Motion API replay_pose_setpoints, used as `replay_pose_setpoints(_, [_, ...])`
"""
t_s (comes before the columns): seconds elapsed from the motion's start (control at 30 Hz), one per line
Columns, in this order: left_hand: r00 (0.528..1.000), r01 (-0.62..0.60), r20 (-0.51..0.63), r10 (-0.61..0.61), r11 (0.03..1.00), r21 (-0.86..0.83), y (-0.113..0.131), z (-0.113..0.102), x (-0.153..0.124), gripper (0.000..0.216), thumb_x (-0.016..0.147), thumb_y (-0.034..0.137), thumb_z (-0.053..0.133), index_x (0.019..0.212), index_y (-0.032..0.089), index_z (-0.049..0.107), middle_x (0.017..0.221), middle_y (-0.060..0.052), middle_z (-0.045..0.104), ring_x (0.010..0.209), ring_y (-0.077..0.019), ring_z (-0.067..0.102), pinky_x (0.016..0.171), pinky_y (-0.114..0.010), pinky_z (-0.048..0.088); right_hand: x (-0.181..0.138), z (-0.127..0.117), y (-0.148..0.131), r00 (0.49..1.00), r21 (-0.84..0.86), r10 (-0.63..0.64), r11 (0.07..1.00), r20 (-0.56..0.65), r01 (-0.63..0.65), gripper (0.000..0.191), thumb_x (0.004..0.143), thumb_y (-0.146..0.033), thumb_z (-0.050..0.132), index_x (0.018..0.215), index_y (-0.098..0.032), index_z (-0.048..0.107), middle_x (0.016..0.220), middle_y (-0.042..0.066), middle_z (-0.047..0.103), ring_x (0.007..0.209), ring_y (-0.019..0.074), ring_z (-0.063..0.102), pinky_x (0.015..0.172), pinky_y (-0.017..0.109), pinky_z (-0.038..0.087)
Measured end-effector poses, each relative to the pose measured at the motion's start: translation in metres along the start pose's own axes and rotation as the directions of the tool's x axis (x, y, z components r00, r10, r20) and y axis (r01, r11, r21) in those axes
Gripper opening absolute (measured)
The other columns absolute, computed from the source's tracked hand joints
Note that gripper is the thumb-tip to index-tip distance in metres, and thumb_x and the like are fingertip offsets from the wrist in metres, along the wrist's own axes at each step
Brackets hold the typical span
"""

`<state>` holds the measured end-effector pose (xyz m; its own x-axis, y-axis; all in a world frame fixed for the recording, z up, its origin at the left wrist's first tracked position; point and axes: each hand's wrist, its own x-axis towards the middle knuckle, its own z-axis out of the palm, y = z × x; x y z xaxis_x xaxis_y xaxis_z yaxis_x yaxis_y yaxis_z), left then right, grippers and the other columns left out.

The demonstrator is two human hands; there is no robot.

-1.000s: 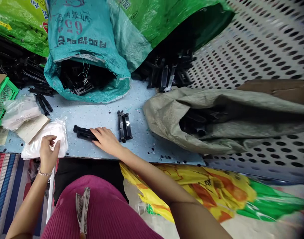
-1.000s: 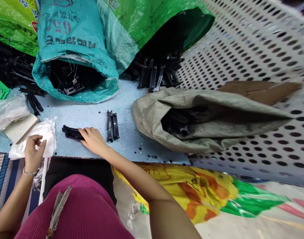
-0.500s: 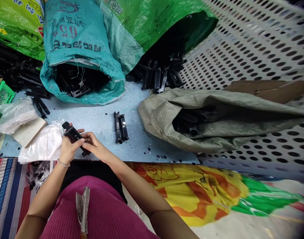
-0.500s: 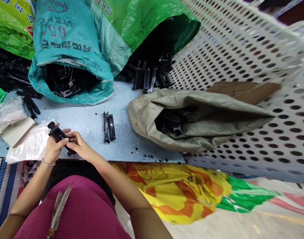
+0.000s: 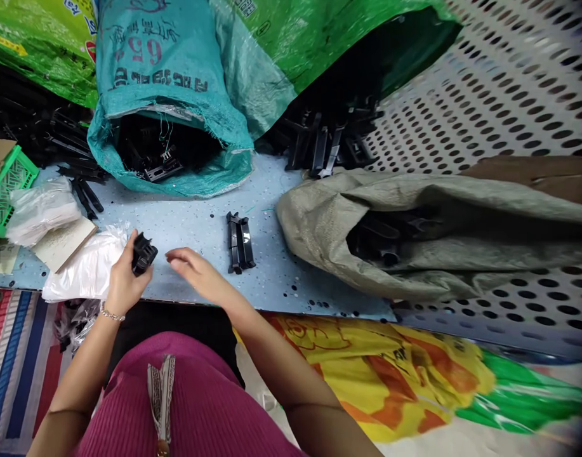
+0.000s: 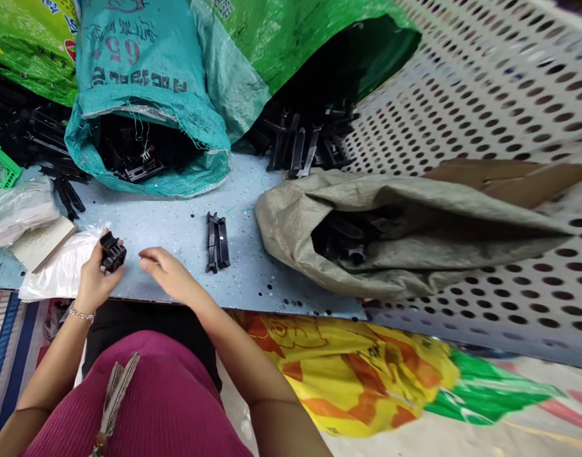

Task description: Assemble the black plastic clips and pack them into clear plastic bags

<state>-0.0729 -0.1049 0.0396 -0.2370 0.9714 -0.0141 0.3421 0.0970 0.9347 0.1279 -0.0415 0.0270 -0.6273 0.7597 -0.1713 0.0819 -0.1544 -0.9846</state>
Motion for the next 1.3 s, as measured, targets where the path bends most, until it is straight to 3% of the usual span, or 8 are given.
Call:
replay_pose_setpoints(0.13, [0.999,-0.041,-0.006,0.042,0.992,0.117,0.014,-0.014,0.005,0.076,0.072,0.017,0.077,0.144,0.022,0.056,0.137,-0.013,0.068,0.128,-0.0351,0.063,0.114,-0.053,0.046,-0.009,-0.016,-0.019,0.998,0.156,0.027,0.987,0.051,-0.034,0.053,0.096,-0.066,0.053,0.125,-0.022,0.058,0.109,0.01,0.069,0.097,0.0222,0.069,0.084,0.039,0.056])
replay_pose_setpoints(0.3, [0.992,0.128,0.09,-0.094,0.814,-0.566,0.011,0.014,0.01,0.07,0.077,0.038,0.081,0.139,0.021,0.052,0.133,-0.016,0.069,0.116,-0.033,0.071,0.106,-0.053,0.053,-0.007,0.01,0.001,0.999,0.139,-0.002,0.99,0.042,-0.004,0.061,0.086,-0.06,0.072,0.134,-0.025,0.057,0.137,0.012,0.061,0.13,0.0264,0.056,0.108,0.045,0.046])
replay_pose_setpoints(0.43, [0.991,0.133,0.111,-0.08,0.746,-0.653,0.0,0.026,0.004,0.072,0.078,0.042,0.082,0.14,0.022,0.05,0.137,-0.017,0.066,0.123,-0.0325,0.068,0.11,-0.051,0.049,-0.012,0.033,0.023,0.978,0.33,0.112,0.929,0.177,-0.166,0.049,0.078,-0.052,0.083,0.113,-0.02,0.069,0.11,0.006,0.07,0.104,0.0237,0.065,0.092,0.039,0.052])
replay_pose_setpoints(0.6, [1.0,0.017,0.011,-0.017,0.999,-0.042,-0.022,-0.014,-0.02,0.048,0.088,0.047,0.071,0.127,0.019,0.062,0.125,-0.014,0.069,0.108,-0.0272,0.068,0.097,-0.043,0.054,-0.021,0.034,0.031,0.968,0.414,0.235,0.875,0.089,-0.251,0.044,0.071,-0.043,0.089,0.105,-0.02,0.073,0.092,0.002,0.071,0.08,0.0164,0.064,0.077,0.032,0.051])
replay_pose_setpoints(0.7, [0.977,0.034,-0.204,0.065,0.895,0.445,-0.04,-0.04,-0.03,0.029,0.088,0.041,0.07,0.105,0.018,0.07,0.111,-0.015,0.068,0.104,-0.0295,0.064,0.094,-0.043,0.051,-0.015,0.033,0.033,0.965,0.458,0.26,0.854,0.035,-0.247,0.043,0.071,-0.045,0.089,0.1,-0.019,0.073,0.093,0.003,0.072,0.08,0.0162,0.065,0.08,0.034,0.052])
replay_pose_setpoints(0.77, [0.974,0.065,-0.221,0.056,0.86,0.506,-0.051,-0.052,-0.03,0.018,0.088,0.035,0.065,0.092,0.019,0.072,0.101,-0.013,0.069,0.101,-0.0288,0.064,0.09,-0.041,0.05,-0.007,0.037,0.034,0.964,0.511,0.264,0.825,0.027,-0.241,0.043,0.071,-0.047,0.088,0.1,-0.02,0.072,0.096,0.004,0.072,0.082,0.0163,0.067,0.082,0.035,0.053])
replay_pose_setpoints(1.03, [0.919,0.332,-0.16,-0.361,0.926,-0.181,-0.057,-0.088,-0.014,0.039,0.062,0.052,0.084,0.064,0.018,0.063,0.057,0.003,0.053,0.051,-0.0099,0.042,0.051,-0.024,0.029,0.017,0.063,0.014,0.952,0.636,0.181,0.711,0.246,-0.299,0.046,0.073,-0.045,0.089,0.109,-0.022,0.074,0.123,0.007,0.071,0.089,0.0162,0.069,0.084,0.033,0.057])
replay_pose_setpoints(1.3, [0.929,0.253,-0.203,-0.309,0.931,-0.262,-0.047,-0.088,-0.021,0.031,0.064,0.042,0.082,0.07,0.017,0.064,0.064,0.0,0.061,0.054,-0.0104,0.049,0.051,-0.024,0.038,0.058,0.104,0.013,0.888,0.704,0.26,0.542,0.378,-0.459,0.044,0.065,-0.04,0.094,0.098,-0.016,0.076,0.095,0.005,0.074,0.08,0.0158,0.07,0.067,0.024,0.06])
